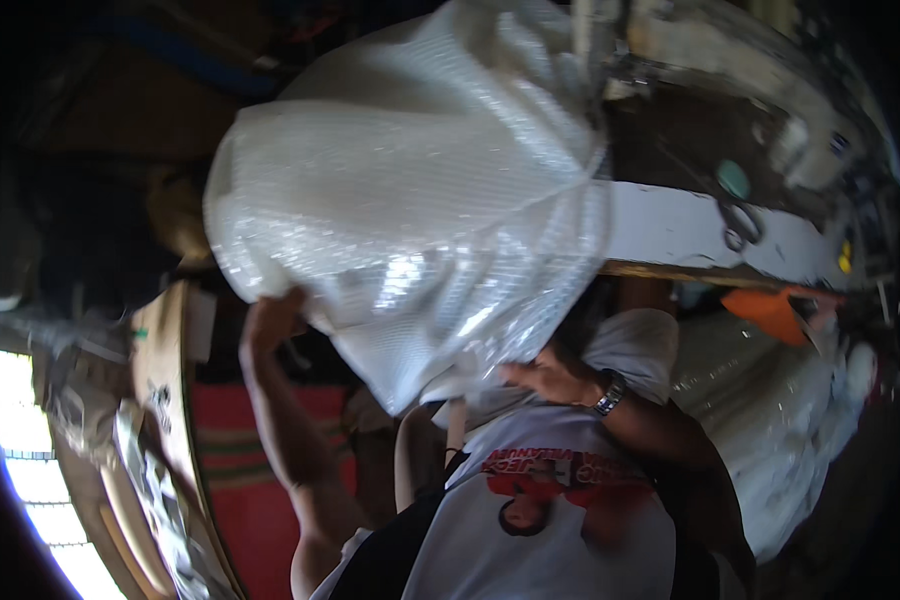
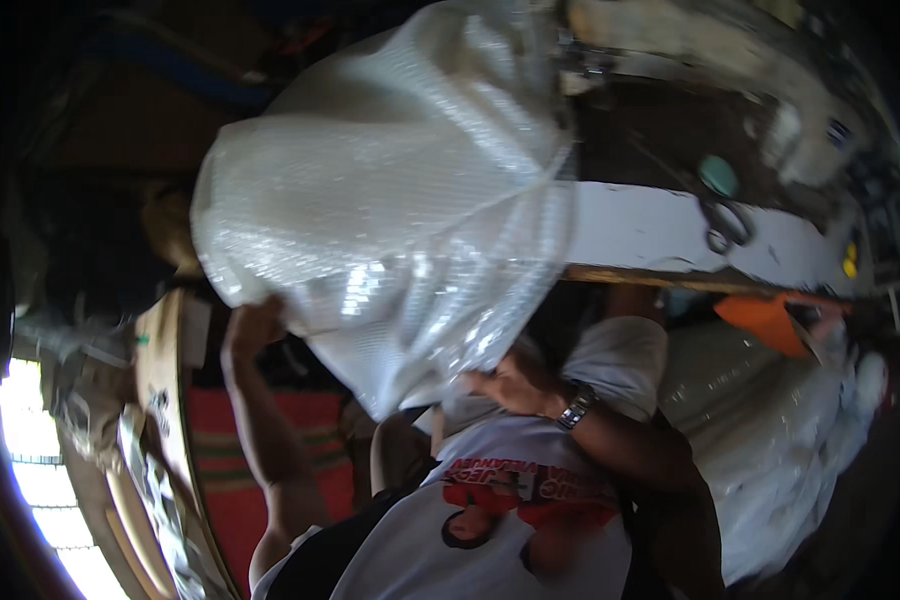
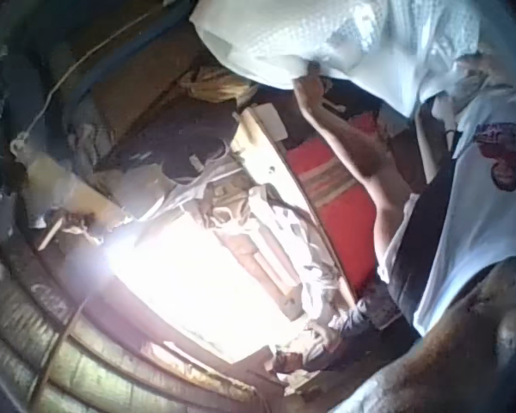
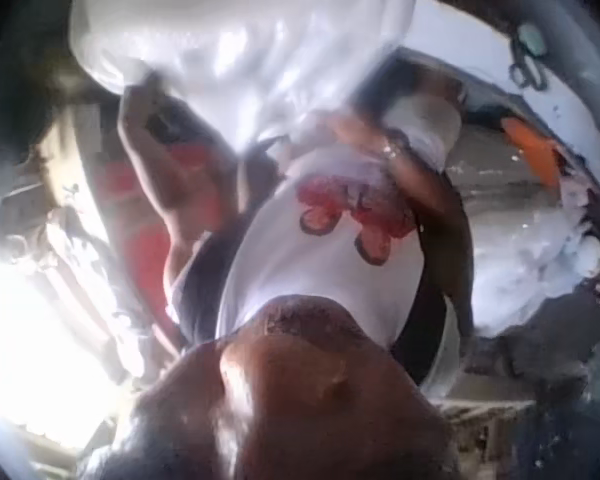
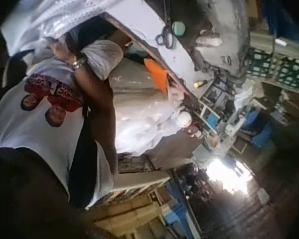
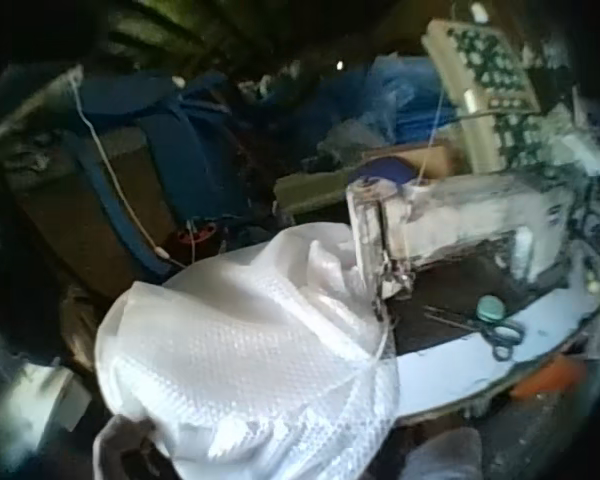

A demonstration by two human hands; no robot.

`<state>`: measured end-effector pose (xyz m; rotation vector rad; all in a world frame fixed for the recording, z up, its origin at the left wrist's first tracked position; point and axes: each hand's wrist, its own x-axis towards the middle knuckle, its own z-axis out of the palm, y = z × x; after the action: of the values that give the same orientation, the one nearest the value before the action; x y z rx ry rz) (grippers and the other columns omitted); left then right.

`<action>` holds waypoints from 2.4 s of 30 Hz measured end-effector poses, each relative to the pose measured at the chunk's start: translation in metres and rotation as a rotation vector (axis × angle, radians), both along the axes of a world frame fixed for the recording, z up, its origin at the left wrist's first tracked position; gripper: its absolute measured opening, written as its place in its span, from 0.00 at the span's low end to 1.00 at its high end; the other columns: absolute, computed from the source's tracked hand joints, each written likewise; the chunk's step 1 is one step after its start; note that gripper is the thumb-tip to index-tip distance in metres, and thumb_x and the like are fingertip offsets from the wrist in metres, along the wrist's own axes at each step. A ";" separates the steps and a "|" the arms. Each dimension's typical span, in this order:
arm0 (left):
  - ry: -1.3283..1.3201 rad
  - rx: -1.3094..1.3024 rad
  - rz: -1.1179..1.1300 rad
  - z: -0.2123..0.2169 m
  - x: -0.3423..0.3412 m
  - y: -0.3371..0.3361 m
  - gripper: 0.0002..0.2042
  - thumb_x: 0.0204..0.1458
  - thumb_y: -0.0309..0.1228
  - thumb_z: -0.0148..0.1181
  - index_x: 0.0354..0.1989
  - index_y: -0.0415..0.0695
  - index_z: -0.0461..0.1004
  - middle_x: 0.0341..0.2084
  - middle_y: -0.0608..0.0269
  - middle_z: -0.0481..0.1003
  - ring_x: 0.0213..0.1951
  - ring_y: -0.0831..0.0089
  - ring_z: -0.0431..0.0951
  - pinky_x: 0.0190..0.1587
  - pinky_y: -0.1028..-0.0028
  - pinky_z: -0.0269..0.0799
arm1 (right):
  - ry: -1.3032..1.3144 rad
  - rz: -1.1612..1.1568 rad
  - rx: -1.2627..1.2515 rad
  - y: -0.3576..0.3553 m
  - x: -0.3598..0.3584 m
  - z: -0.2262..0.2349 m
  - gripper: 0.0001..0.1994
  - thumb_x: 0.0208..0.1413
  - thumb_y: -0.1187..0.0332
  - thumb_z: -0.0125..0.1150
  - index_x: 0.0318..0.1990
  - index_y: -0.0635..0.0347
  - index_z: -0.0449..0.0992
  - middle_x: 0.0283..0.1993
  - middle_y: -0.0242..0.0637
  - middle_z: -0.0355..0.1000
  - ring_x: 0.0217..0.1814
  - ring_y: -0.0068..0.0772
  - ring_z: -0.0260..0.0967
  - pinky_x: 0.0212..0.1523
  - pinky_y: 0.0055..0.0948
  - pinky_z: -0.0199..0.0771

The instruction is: The recorder is using an industrial sewing machine to join or hem sheets of bubble wrap material.

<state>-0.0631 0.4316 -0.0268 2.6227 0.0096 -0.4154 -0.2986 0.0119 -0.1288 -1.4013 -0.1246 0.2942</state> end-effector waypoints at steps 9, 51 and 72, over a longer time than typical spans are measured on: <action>-0.649 -0.886 0.347 0.089 0.212 0.038 0.25 0.63 0.36 0.68 0.58 0.26 0.73 0.48 0.49 0.80 0.41 0.63 0.84 0.37 0.69 0.86 | -0.138 0.472 0.063 -0.029 -0.020 0.061 0.19 0.64 0.64 0.72 0.58 0.63 0.80 0.49 0.41 0.84 0.46 0.35 0.82 0.50 0.35 0.83; 0.088 0.184 -1.777 0.146 -0.144 -0.288 0.13 0.57 0.41 0.63 0.32 0.42 0.81 0.68 0.31 0.66 0.74 0.43 0.61 0.77 0.50 0.55 | -0.188 -0.193 -0.284 -0.032 -0.046 0.021 0.20 0.71 0.56 0.61 0.49 0.69 0.77 0.37 0.56 0.79 0.38 0.56 0.78 0.41 0.46 0.76; 0.173 -0.062 -1.703 0.078 -0.141 -0.307 0.14 0.57 0.41 0.67 0.35 0.39 0.82 0.58 0.39 0.72 0.60 0.48 0.77 0.55 0.60 0.84 | -0.133 -0.575 -0.132 -0.062 -0.005 0.019 0.16 0.70 0.58 0.56 0.43 0.64 0.78 0.30 0.48 0.77 0.32 0.49 0.77 0.36 0.45 0.75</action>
<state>-0.2039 0.1243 0.0515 1.8435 -2.1170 -1.0639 -0.3036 -0.0506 -0.1099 -1.5233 0.1921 -0.2725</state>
